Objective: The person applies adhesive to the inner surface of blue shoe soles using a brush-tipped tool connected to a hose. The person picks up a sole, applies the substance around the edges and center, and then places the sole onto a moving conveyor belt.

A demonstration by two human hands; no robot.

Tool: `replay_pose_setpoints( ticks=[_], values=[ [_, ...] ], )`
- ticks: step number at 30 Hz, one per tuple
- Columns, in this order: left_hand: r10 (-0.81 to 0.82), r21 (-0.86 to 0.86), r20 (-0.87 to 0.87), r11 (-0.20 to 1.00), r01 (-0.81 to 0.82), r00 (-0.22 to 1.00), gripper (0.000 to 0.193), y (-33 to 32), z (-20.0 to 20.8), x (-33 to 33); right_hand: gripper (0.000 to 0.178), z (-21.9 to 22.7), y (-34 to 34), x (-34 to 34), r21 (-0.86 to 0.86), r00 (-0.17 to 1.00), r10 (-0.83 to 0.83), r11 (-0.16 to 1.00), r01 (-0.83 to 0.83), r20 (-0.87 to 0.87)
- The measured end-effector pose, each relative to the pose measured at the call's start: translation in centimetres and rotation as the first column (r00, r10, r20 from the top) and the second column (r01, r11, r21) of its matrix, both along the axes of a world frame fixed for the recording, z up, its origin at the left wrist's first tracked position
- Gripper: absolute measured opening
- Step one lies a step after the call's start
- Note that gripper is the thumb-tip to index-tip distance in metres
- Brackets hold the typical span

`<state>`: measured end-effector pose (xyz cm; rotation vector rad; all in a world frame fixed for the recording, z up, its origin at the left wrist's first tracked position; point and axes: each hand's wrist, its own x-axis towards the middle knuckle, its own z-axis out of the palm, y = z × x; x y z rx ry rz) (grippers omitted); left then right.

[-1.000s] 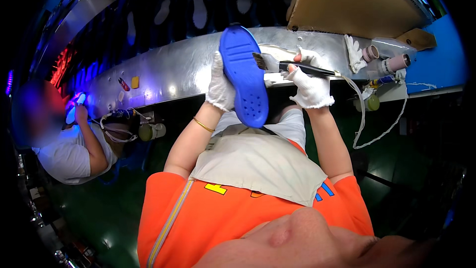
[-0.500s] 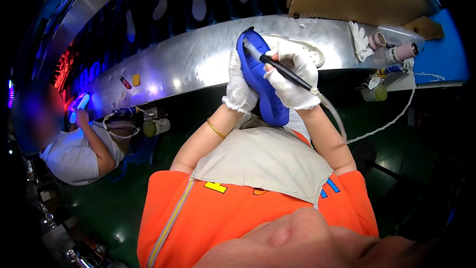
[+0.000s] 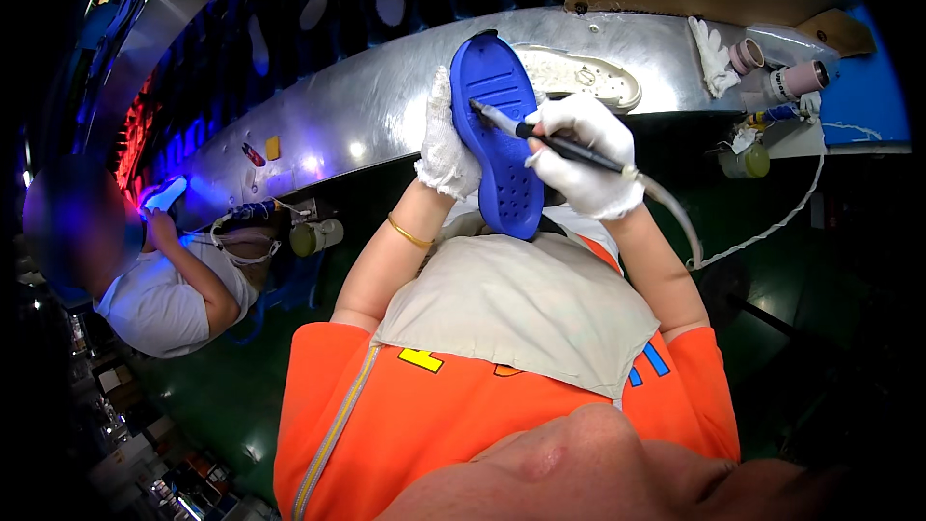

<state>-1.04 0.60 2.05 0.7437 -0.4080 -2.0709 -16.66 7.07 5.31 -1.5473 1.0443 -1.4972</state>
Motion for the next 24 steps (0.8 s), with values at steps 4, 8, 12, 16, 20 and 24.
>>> replay_pose_setpoints(
  ticks=[4, 8, 12, 16, 20, 24],
  values=[
    [-0.056, -0.001, 0.007, 0.998, 0.056, 0.998, 0.069, 0.1, 1.0, 0.2, 0.021, -1.0, 1.3, 0.0, -0.001, 0.99, 0.059, 0.998, -0.06, -0.126],
    [-0.271, -0.023, -0.042, 0.962, 0.271, 0.962, 0.078, 2.2, 1.4, 1.0, 0.018, -2.8, 2.5, -1.2, 0.323, 0.97, -0.052, 0.946, -0.028, 0.238],
    [-0.351, -0.035, 0.124, 0.933, 0.358, 0.928, 0.09, 4.0, -0.3, 0.6, 0.017, -2.5, 3.1, -1.4, 0.247, 0.99, -0.076, 0.968, 0.044, 0.122],
    [-0.296, -0.077, 0.221, 0.945, 0.319, 0.929, 0.094, 2.6, 0.4, -0.3, 0.017, -2.3, 3.0, -1.3, 0.304, 0.941, 0.075, 0.935, -0.181, 0.331],
    [-0.276, -0.252, -0.05, 0.934, 0.255, 0.96, 0.101, 0.1, 0.0, -1.1, 0.016, -2.5, 1.3, -1.5, 0.177, 0.956, -0.014, 0.983, -0.04, 0.294],
    [-0.088, -0.24, -0.178, 0.97, 0.043, 0.98, 0.106, -1.4, 0.3, -1.3, 0.016, 0.3, 1.3, -0.6, 0.028, 0.994, 0.091, 0.995, -0.093, 0.057]
  ],
)
